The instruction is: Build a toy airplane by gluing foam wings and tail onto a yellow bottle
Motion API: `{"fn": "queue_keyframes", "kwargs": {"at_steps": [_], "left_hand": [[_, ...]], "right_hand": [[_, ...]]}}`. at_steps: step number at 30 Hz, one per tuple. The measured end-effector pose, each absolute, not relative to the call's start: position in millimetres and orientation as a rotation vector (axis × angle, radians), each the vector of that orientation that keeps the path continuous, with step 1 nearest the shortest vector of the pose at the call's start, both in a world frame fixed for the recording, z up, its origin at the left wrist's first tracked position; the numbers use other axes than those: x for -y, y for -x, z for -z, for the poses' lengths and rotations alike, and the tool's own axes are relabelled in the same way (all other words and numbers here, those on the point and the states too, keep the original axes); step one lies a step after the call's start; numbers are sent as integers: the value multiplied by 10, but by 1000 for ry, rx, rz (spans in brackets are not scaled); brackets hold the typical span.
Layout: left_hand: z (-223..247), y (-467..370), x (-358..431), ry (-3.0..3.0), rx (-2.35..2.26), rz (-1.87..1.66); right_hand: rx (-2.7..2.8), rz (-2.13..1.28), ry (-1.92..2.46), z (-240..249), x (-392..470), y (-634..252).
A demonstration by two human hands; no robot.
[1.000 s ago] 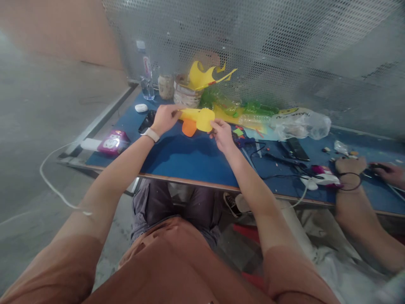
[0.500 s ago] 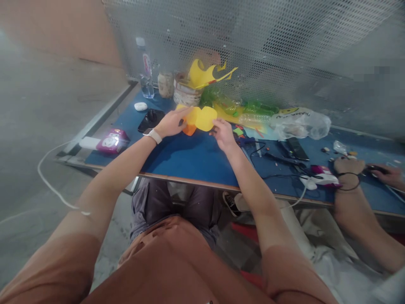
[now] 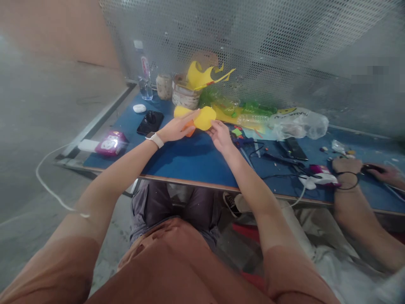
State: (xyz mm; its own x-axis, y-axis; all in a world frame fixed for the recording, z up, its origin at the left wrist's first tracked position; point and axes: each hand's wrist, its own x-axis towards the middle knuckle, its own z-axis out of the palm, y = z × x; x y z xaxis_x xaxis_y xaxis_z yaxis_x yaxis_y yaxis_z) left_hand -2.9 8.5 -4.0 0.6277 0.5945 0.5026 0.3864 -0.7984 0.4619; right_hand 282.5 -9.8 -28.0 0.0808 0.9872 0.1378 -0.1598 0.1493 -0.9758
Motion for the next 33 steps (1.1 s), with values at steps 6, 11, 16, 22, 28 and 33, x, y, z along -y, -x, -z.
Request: {"fn": "queue_keyframes", "kwargs": {"at_steps": [6, 11, 16, 22, 28, 33], "left_hand": [[53, 13, -86, -2495, -882, -1011], [7, -14, -52, -2345, -1089, -1063], [23, -44, -44, -2350, -1147, -1030], [77, -54, -105, -2418, -1084, -1007], [6, -59, -42, -2467, -1036, -1000], [-3, -60, -22, -2436, -1049, -1017]], "right_hand": [[1177, -917, 1015, 295, 97, -2834], [1317, -797, 1090, 166, 237, -2744], [1321, -845, 1032, 98, 304, -2705], [1373, -811, 1035, 72, 309, -2734], [1360, -844, 993, 74, 319, -2702], [1344, -859, 1019, 76, 316, -2714]]}}
